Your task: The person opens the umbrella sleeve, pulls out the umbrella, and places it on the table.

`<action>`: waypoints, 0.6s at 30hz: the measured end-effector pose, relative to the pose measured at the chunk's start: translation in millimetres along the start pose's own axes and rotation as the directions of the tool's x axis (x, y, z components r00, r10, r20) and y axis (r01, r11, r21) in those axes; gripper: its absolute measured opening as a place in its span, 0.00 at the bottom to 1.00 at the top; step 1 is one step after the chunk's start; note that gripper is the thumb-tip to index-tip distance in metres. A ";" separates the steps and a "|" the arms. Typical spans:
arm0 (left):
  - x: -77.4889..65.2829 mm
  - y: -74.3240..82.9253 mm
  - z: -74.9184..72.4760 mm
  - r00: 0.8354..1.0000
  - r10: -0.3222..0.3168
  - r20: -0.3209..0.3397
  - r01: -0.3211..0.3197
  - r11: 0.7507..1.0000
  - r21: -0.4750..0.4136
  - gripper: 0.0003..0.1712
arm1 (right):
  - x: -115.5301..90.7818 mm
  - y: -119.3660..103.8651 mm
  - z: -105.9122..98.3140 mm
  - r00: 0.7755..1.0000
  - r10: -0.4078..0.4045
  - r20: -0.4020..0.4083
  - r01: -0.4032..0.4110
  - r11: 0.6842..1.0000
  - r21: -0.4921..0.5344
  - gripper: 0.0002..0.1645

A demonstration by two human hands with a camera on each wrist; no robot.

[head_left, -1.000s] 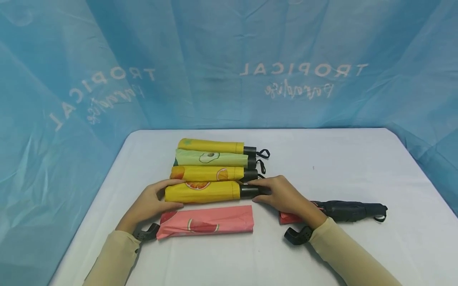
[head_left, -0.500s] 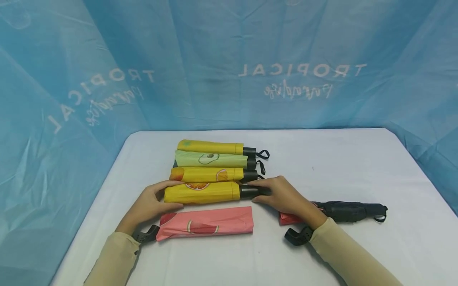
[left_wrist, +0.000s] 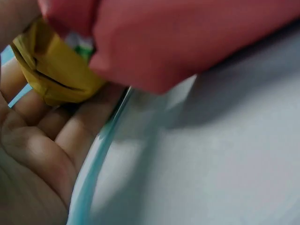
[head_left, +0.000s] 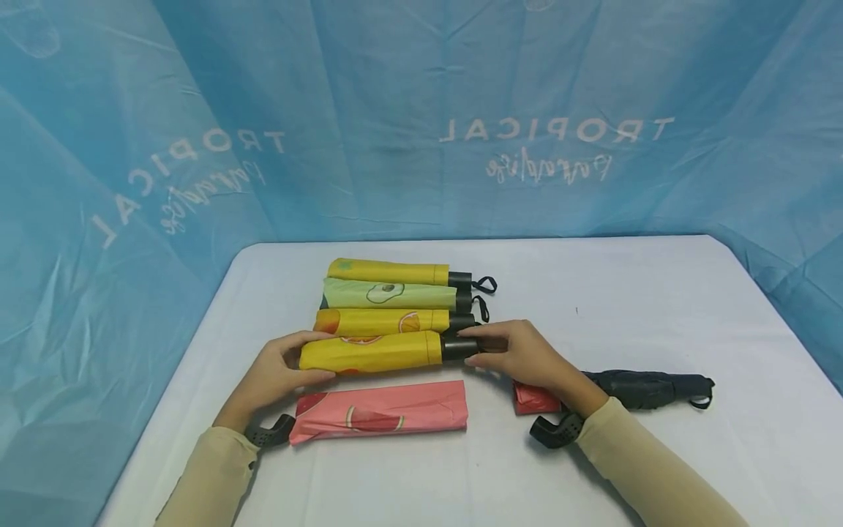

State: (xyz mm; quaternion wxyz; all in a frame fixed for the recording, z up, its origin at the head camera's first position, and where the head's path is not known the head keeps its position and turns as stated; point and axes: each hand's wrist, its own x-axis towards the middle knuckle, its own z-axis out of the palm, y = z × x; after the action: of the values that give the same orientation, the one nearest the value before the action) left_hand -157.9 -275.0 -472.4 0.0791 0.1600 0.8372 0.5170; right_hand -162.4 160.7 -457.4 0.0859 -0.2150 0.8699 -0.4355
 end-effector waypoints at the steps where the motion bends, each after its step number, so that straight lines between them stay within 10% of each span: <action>1: 0.7 0.5 -0.6 1.000 0.009 -0.003 -0.009 1.000 0.001 0.34 | -0.2 -0.3 -0.2 1.000 0.015 -0.001 -0.015 0.999 0.038 0.28; 18: 17.4 31.4 -2.6 0.996 0.084 -0.040 -0.087 0.990 -0.110 0.30 | -6.5 -15.9 -16.5 0.993 0.080 -0.088 -0.020 0.845 0.535 0.28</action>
State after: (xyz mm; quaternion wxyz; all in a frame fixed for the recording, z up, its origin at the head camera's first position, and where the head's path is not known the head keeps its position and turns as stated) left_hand -169.1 -258.0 -442.7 0.0511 0.1820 0.8006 0.5686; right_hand -157.4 167.1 -435.0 0.1067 -0.1363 0.7234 -0.6684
